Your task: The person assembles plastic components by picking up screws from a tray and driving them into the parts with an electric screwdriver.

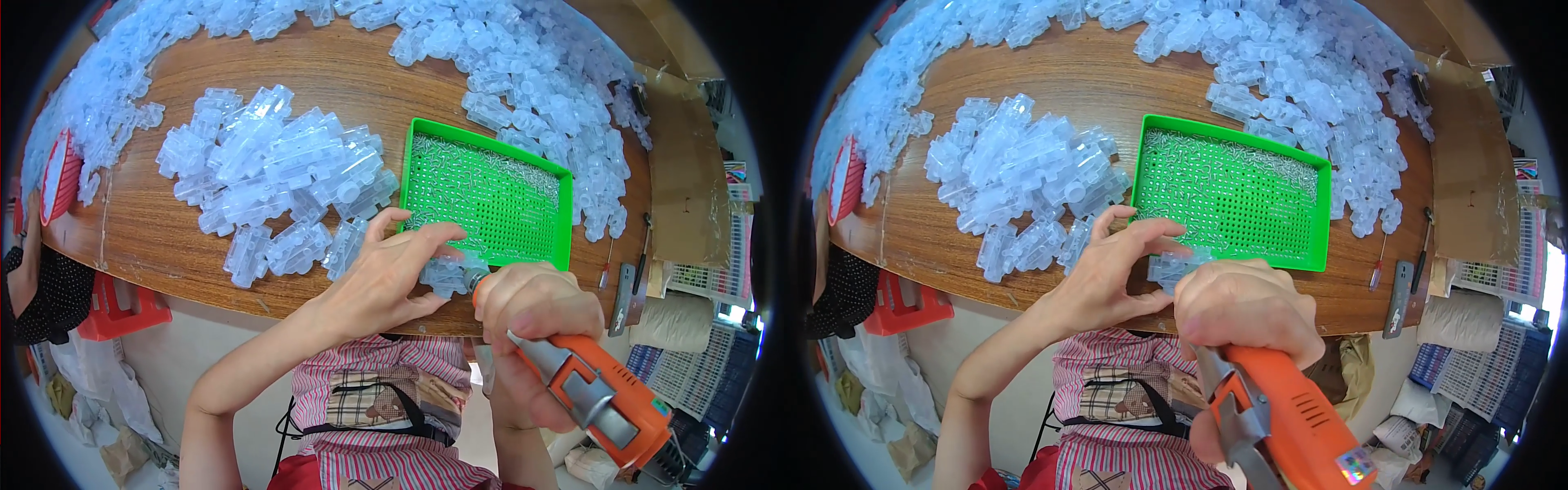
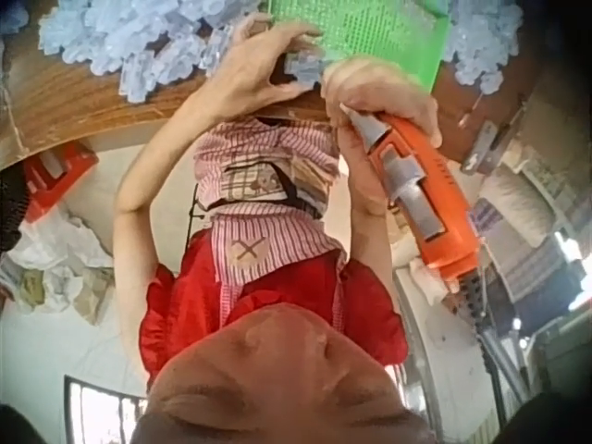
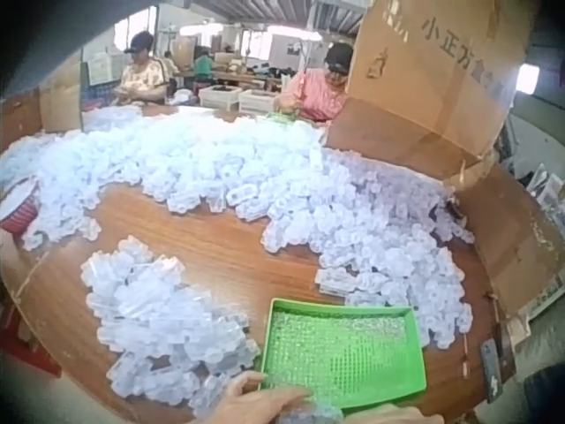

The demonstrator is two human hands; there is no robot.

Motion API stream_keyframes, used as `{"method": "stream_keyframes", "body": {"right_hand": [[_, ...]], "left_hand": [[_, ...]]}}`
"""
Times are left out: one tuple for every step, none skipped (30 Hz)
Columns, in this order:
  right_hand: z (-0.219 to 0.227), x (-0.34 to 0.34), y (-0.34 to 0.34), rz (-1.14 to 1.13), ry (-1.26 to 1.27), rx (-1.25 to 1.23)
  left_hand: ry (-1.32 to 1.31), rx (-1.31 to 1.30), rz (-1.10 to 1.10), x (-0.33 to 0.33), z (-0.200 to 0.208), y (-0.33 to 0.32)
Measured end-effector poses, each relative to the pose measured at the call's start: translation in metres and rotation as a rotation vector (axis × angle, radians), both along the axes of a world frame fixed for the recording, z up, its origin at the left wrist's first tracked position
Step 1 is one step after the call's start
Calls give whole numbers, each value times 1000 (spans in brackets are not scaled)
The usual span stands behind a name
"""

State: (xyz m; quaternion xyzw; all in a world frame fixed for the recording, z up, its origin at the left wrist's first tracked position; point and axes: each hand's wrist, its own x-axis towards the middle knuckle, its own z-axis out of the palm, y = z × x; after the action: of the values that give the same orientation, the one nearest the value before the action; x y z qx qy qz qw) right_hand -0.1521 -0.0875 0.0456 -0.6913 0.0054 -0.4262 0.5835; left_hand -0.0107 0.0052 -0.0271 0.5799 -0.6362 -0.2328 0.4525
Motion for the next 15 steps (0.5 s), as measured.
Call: {"method": "stream_keyframes", "body": {"right_hand": [[-1,2,0,16,-2,-26],[-2,4,0,33,-6,-54],[-3,10,0,46,-36,-27],[0,8,-1,25,-10,-27],[2,6,-2,3,15,-27],[5,4,0,-106,78,-59],[4,5,-3,-74,45,63],[4,6,-6,-39,12,183],[6,7,-9,-56,-31,295],[13,9,-14,-56,-68,336],[21,10,-21,-56,-105,378],[25,8,-28,-45,-119,391],[28,6,-34,-120,-68,346],[28,4,-41,-196,-17,302],[26,0,-45,-218,16,303]], "left_hand": [[8,-3,-1,1,-1,1],[15,-6,-1,2,-1,2],[28,-50,29,2,-3,2],[26,-59,19,1,-1,0],[22,-69,8,0,1,-3],[2,-70,7,-2,2,-3],[-31,-66,0,-2,3,-2],[-65,-63,-8,-2,4,-2],[-66,-99,0,-4,4,-1],[-57,-89,4,-3,3,0],[-49,-79,8,-3,4,2],[10,-110,67,-5,8,5],[119,-84,84,-6,18,8],[227,-57,100,-8,26,11],[288,-48,92,-7,26,12]]}}
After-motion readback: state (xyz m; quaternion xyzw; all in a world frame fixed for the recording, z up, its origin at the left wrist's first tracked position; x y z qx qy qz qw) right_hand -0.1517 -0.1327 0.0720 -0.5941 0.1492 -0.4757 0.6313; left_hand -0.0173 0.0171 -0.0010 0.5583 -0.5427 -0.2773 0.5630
